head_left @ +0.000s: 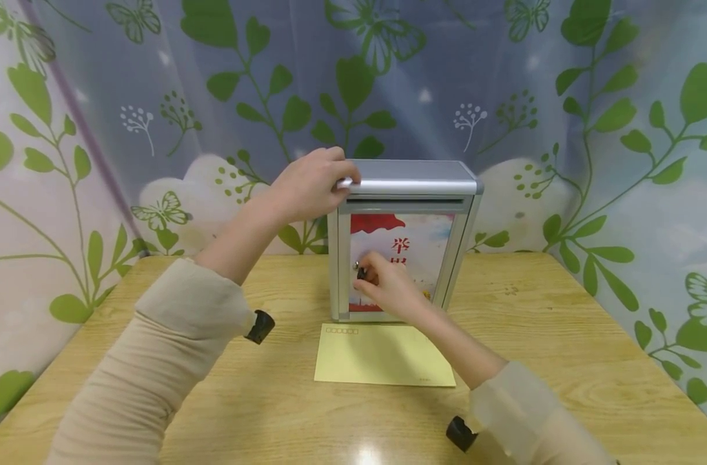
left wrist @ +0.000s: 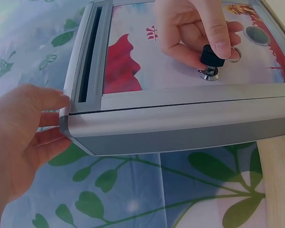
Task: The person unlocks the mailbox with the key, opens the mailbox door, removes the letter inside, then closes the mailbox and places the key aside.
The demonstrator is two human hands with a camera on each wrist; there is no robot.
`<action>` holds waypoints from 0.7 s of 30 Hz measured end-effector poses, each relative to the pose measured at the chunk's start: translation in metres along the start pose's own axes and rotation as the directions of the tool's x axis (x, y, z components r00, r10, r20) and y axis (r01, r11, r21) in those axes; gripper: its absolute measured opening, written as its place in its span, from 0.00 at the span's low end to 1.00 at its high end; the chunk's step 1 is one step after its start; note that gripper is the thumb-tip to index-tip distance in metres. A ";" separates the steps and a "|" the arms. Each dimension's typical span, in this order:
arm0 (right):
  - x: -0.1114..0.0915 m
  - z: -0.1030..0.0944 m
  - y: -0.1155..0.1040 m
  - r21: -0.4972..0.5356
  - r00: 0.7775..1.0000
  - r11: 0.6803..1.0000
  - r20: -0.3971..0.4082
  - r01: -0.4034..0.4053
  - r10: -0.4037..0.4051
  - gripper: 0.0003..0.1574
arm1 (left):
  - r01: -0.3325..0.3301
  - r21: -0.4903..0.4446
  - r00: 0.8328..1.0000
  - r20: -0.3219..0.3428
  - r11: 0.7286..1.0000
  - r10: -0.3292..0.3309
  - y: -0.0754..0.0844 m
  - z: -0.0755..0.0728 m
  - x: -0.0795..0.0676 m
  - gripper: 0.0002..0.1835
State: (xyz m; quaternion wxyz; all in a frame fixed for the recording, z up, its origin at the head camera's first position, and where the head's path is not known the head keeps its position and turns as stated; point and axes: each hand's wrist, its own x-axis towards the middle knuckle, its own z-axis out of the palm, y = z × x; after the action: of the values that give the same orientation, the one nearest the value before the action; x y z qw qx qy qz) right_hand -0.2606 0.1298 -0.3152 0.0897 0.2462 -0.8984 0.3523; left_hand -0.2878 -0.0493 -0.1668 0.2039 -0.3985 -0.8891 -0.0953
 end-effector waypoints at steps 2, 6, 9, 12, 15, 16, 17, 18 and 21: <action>0.001 0.000 0.000 -0.007 1.000 1.000 -0.002 -0.003 0.003 0.14 | -0.004 0.002 1.000 -0.004 1.000 0.004 0.000 0.000 0.000 0.12; 0.001 0.000 -0.001 -0.013 1.000 1.000 -0.007 -0.011 0.011 0.14 | -0.007 0.011 1.000 -0.001 1.000 0.007 0.001 0.000 -0.001 0.12; 0.001 0.002 -0.002 -0.008 0.999 0.999 -0.025 -0.035 0.035 0.16 | -0.008 0.024 1.000 0.001 1.000 0.008 0.001 0.000 -0.001 0.13; 0.000 0.005 -0.002 0.023 0.994 0.996 -0.076 -0.081 0.082 0.17 | -0.017 0.030 1.000 -0.003 0.999 0.017 0.000 0.001 -0.001 0.13; -0.001 0.012 0.000 0.099 0.979 0.986 -0.138 -0.135 0.148 0.17 | -0.024 0.033 1.000 -0.009 0.999 0.024 0.000 0.002 0.000 0.13; -0.001 0.015 0.001 0.150 0.973 0.977 -0.151 -0.150 0.172 0.17 | -0.022 0.035 1.000 -0.009 0.999 0.023 0.000 0.002 0.000 0.13; -0.002 0.018 0.002 0.225 0.968 0.961 -0.156 -0.161 0.199 0.17 | -0.020 0.036 1.000 -0.009 0.999 0.021 0.000 0.002 -0.001 0.13; -0.002 0.021 0.003 0.312 0.962 0.935 -0.152 -0.170 0.226 0.18 | -0.020 0.035 1.000 -0.010 0.999 0.020 -0.001 0.003 -0.001 0.13; -0.004 0.029 0.003 0.596 0.947 0.783 -0.113 -0.177 0.301 0.17 | -0.015 0.041 1.000 -0.004 0.999 0.015 0.000 0.003 -0.002 0.13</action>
State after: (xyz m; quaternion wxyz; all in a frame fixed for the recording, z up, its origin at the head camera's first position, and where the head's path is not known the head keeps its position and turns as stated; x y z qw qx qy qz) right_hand -0.2587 0.1140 -0.3395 0.0557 0.1083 -0.7586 0.6401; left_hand -0.2873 -0.0499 -0.1705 0.2147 -0.4005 -0.8875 -0.0762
